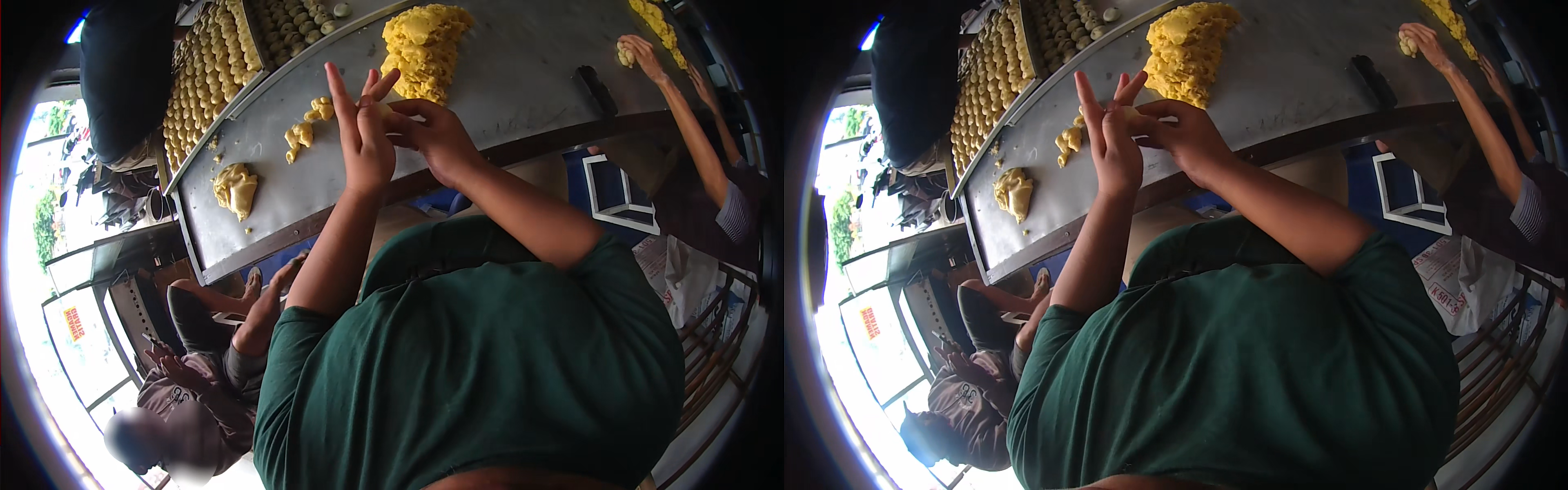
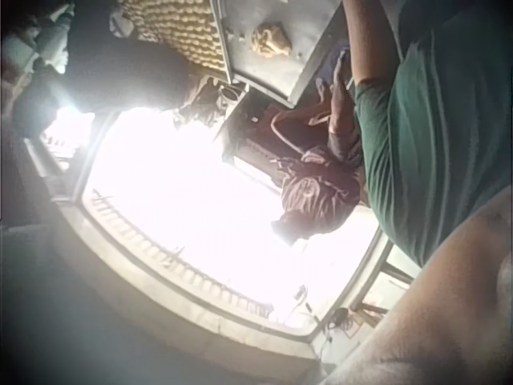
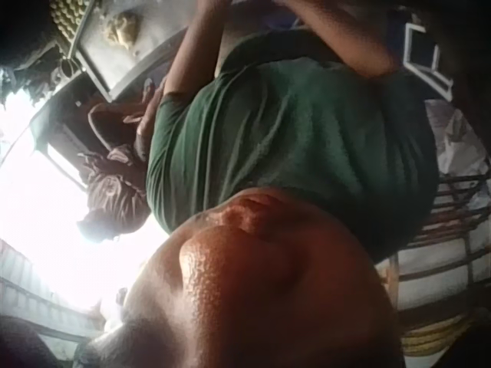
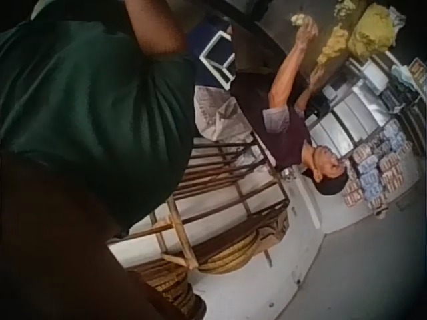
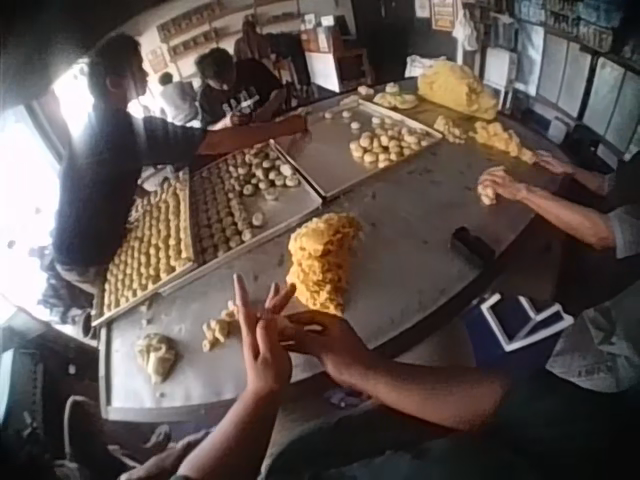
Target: The person shapes dough by hand at a large metal table, taking small pieces from a central mound, rolling them into balls, and placing them on trays alongside other workers.
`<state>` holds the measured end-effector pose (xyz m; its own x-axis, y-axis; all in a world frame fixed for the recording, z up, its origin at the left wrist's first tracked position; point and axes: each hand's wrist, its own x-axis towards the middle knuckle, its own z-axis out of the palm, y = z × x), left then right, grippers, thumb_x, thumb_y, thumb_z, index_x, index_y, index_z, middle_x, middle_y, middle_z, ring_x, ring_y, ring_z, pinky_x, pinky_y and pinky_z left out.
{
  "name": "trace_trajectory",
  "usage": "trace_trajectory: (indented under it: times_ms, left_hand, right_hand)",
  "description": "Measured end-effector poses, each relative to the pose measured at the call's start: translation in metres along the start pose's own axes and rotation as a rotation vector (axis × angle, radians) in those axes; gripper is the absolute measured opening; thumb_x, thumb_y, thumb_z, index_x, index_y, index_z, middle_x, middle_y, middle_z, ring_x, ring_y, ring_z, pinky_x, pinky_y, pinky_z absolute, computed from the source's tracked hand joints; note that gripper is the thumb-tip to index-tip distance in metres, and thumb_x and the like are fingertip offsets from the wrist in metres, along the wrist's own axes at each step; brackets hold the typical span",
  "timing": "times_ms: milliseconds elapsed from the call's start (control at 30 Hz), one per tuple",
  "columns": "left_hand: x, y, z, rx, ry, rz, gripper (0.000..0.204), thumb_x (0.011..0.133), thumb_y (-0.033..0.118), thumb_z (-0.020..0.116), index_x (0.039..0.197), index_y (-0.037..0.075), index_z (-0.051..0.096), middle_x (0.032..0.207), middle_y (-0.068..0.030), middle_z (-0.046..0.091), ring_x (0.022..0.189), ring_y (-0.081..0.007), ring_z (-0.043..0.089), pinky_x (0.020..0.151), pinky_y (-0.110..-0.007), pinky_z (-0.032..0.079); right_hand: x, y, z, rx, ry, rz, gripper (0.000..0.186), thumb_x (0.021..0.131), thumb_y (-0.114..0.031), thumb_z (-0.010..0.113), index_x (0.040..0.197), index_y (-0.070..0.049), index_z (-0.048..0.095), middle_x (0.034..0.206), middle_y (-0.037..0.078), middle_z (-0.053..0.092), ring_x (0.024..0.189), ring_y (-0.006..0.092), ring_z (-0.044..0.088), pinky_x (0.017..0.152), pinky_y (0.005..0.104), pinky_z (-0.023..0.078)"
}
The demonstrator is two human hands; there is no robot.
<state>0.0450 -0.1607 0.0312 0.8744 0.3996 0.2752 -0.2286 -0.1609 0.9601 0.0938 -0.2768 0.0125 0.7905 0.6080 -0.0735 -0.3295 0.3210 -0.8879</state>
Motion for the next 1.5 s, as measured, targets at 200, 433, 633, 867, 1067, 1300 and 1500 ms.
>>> trace_trajectory:
  times_ms: [200, 433, 633, 867, 1067, 1300, 1500]
  left_hand:
    - [0.005, 0.001, -0.003, -0.379, 0.032, -0.480, 0.073, 0.112, 0.024, 0.034, 0.164, 0.013, -0.016, 0.160, -0.0232, 0.042, 0.142, -0.0303, 0.049, 0.119, -0.041, 0.034]
    - [-0.014, -0.063, -0.059, 0.484, -0.179, -0.126, 0.064, 0.112, 0.022, 0.036, 0.167, 0.018, 0.004, 0.163, -0.0138, 0.042, 0.150, -0.0297, 0.040, 0.123, -0.049, 0.024]
    - [-0.002, -0.042, -0.058, 1.203, -0.290, -0.043, 0.046, 0.109, 0.035, 0.050, 0.153, 0.022, 0.051, 0.156, -0.0059, 0.052, 0.151, -0.0314, 0.038, 0.126, -0.057, 0.009]
    - [-0.002, -0.037, -0.068, 1.128, -0.090, 0.203, 0.021, 0.091, 0.022, 0.067, 0.110, 0.014, 0.067, 0.112, -0.0120, 0.065, 0.112, -0.0373, 0.060, 0.097, -0.051, 0.046]
    - [-0.008, 0.023, -0.082, 1.148, -0.431, -0.168, 0.038, 0.087, 0.018, 0.078, 0.123, 0.012, 0.067, 0.123, -0.0109, 0.066, 0.125, -0.0357, 0.059, 0.094, -0.043, 0.055]
    - [-0.003, -0.023, -0.128, 1.362, 0.208, 0.034, 0.034, 0.090, 0.031, 0.076, 0.118, 0.014, 0.066, 0.126, -0.0103, 0.065, 0.119, -0.0337, 0.061, 0.097, -0.049, 0.048]
    - [-0.017, -0.049, -0.159, 1.209, 0.089, -0.194, 0.030, 0.090, 0.038, 0.076, 0.106, 0.015, 0.066, 0.105, -0.0057, 0.074, 0.104, -0.0314, 0.068, 0.092, -0.044, 0.049]
  right_hand:
    - [0.005, 0.032, -0.022, -0.395, -0.005, -0.342, 0.030, 0.096, -0.014, 0.076, 0.122, -0.002, 0.068, 0.104, 0.009, 0.068, 0.100, 0.0174, 0.072, 0.086, 0.0305, 0.058]
    - [0.035, 0.019, -0.071, -0.798, 0.222, -0.516, 0.036, 0.094, -0.020, 0.078, 0.128, -0.011, 0.067, 0.095, 0.005, 0.063, 0.080, 0.0151, 0.065, 0.072, 0.0312, 0.056]
    - [0.054, 0.022, -0.121, -0.916, 0.323, -0.429, 0.037, 0.092, -0.018, 0.076, 0.127, -0.011, 0.066, 0.094, 0.007, 0.066, 0.080, 0.0177, 0.065, 0.071, 0.0332, 0.055]
    - [0.047, 0.009, -0.123, -1.060, 0.280, -0.500, 0.030, 0.092, -0.018, 0.074, 0.120, -0.010, 0.067, 0.097, 0.010, 0.068, 0.091, 0.0302, 0.067, 0.080, 0.0406, 0.055]
    - [0.053, 0.014, -0.110, -1.129, 0.209, -0.487, 0.022, 0.090, -0.016, 0.074, 0.110, -0.009, 0.070, 0.096, 0.012, 0.067, 0.092, 0.0335, 0.067, 0.081, 0.0439, 0.055]
    - [0.048, 0.014, -0.118, -1.111, 0.206, -0.469, 0.026, 0.091, -0.017, 0.074, 0.115, -0.010, 0.070, 0.101, 0.011, 0.069, 0.094, 0.0320, 0.067, 0.082, 0.0420, 0.055]
    - [0.069, 0.002, -0.115, -1.138, 0.267, -0.760, 0.024, 0.092, -0.011, 0.076, 0.115, -0.009, 0.071, 0.106, 0.011, 0.072, 0.095, 0.0298, 0.071, 0.080, 0.0392, 0.057]
